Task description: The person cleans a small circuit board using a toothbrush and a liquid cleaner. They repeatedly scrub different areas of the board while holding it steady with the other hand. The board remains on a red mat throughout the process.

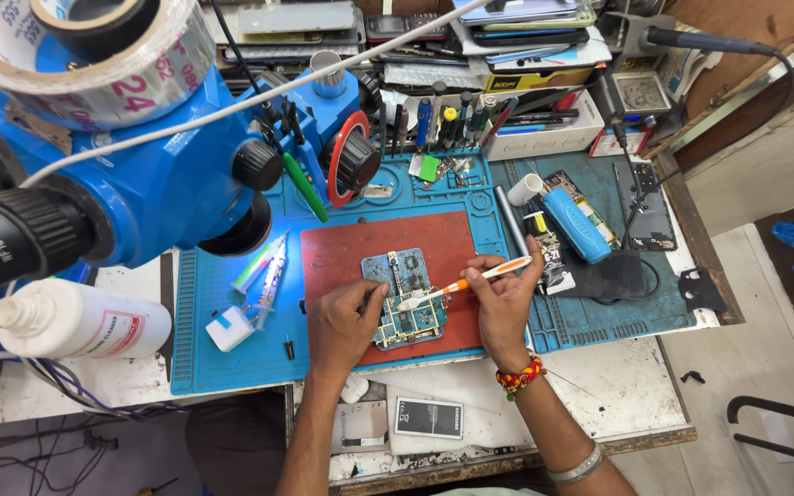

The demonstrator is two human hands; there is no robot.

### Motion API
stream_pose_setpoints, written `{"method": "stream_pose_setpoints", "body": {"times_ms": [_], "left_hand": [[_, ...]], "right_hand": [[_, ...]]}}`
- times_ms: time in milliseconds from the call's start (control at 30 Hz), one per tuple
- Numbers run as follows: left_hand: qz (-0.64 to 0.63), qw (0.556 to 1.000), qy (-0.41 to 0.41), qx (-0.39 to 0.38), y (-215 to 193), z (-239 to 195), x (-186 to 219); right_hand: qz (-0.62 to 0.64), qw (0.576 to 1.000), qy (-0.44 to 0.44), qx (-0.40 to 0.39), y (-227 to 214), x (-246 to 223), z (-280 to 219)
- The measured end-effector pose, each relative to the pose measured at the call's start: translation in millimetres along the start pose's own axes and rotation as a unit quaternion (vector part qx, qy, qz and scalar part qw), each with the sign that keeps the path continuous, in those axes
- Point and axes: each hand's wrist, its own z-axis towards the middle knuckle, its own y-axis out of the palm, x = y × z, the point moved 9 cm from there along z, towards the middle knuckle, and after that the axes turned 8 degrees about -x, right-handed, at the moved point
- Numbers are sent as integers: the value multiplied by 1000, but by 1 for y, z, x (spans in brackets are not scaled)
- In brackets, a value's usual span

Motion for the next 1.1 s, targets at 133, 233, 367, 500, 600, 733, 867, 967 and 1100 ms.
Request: {"method": "stream_pose_setpoints", "body": {"times_ms": [133,233,367,500,600,733,867,967,1100], "left_hand": [[-6,1000,3,1,1,0,-1],[-13,1000,1,-5,1,0,-3],[-12,1000,1,-9,1,-2,-4],[-25,1000,15,-8,-1,-1,-1],[-31,999,-3,-15,0,-1,-3],[-14,1000,1,-18,1,-1,-4],[-10,1000,-13,-12,0,-1,-4],[-19,1000,-13,-10,0,-1,-2],[-13,1000,2,-3,-1,-2,0]], "right_hand": [[7,1000,-7,-1,0,0,0],[26,999,-16,14,-4,1,1],[2,1000,-3,3,-3,4,3],[33,999,-29,21,-5,2,1],[-12,1000,6,1,-1,2,2],[-10,1000,-5,5,-2,2,1],[-25,1000,-4,6,-2,2,2],[-33,999,-5,-8,0,2,2],[-40,999,-7,3,-6,7,1]]}}
